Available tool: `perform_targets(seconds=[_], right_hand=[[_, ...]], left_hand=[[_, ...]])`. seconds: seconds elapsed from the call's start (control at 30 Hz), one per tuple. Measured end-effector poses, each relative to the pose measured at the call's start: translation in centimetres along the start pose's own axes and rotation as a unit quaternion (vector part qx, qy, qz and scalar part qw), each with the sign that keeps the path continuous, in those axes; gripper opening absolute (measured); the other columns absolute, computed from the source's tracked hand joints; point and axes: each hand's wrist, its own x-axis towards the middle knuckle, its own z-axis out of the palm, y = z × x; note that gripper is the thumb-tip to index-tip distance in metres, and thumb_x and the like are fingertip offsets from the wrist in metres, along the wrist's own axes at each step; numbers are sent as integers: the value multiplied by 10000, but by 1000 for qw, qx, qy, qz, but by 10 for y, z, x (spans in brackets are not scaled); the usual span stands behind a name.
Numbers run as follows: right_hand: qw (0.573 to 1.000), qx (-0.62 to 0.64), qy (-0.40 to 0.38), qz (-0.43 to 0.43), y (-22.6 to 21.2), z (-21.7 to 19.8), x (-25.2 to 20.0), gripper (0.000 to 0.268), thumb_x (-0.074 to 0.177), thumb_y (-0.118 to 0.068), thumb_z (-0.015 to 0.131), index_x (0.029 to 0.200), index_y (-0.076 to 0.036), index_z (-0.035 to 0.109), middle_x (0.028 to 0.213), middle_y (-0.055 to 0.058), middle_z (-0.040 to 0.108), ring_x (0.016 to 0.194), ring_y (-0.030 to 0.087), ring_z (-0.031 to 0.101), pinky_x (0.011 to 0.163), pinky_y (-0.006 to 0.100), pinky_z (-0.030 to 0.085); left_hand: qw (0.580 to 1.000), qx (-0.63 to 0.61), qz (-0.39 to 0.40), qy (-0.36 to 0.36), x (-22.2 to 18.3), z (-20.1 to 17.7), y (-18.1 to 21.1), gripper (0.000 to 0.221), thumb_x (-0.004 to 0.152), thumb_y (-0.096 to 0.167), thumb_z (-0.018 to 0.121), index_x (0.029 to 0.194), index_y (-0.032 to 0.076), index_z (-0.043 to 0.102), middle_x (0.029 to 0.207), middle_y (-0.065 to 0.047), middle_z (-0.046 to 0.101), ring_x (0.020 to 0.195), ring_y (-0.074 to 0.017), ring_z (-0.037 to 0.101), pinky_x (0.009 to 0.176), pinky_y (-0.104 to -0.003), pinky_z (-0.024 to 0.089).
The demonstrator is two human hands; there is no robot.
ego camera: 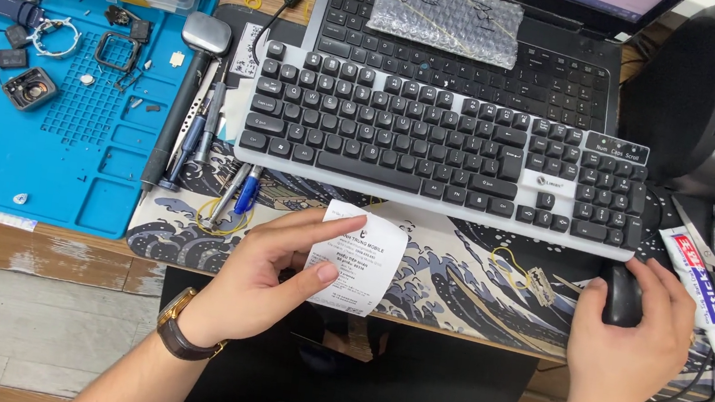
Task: Processing a customer order or repair by reading a receipt and entering data into a computer system.
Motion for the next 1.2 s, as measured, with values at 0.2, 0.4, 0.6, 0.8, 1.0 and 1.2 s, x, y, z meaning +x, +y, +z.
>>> perform_targets(seconds=[0.2, 0.4, 0.6, 0.8, 1.0, 1.2], right_hand=[[1000, 1, -2, 9, 0, 1, 0, 316, 942, -11, 758, 1256, 21, 787, 1356, 181, 696, 1239, 363, 672, 1058, 499, 521], [999, 13, 30, -23, -6, -2, 2, 376, 944, 91, 753, 1318, 106, 718, 1318, 279, 678, 1219, 432, 645, 1081, 521, 504], [1000, -22, 11, 10, -3, 0, 2, 365, 958, -9, 757, 1321, 30, 761, 1352, 204, 691, 1261, 382, 649, 1070, 519, 485], [999, -22, 1, 23, -2, 0, 4, 383, 945, -13, 725, 1322, 50, 749, 1357, 226, 657, 1251, 411, 629, 1051, 545, 482], [997, -27, -12, 65, -7, -3, 9, 395, 987, -61, 714, 1366, 51, 721, 1387, 228, 633, 1270, 416, 597, 1062, 552, 439], [992, -10, -49, 120, -13, -6, 13, 402, 1010, -114, 654, 1396, -2, 674, 1430, 172, 562, 1321, 371, 524, 1080, 553, 370]], left_hand=[[1000, 10, 7, 4, 1, 0, 0, 438, 988, 169, 628, 1422, 109, 627, 995, -17, 515, 822, -113, 455, 574, -209, 384], [1000, -6, -3, 16, 1, 1, 1, 463, 985, 197, 624, 1438, 100, 601, 1147, -48, 592, 830, -101, 501, 582, -203, 407], [1000, -14, -6, 12, -1, 1, 1, 463, 981, 162, 626, 1439, 99, 604, 1126, -42, 574, 864, -106, 510, 607, -204, 430], [1000, -21, -4, 8, -1, 1, 1, 454, 982, 153, 623, 1430, 84, 606, 1153, -60, 586, 893, -123, 541, 633, -214, 477], [1000, -5, 16, 6, -1, 0, -1, 450, 980, 194, 621, 1416, 85, 610, 1237, -91, 626, 985, -144, 595, 670, -217, 508], [1000, -4, 11, 6, -2, 0, -3, 456, 973, 213, 621, 1414, 96, 615, 1226, -90, 634, 987, -154, 619, 678, -222, 534]])
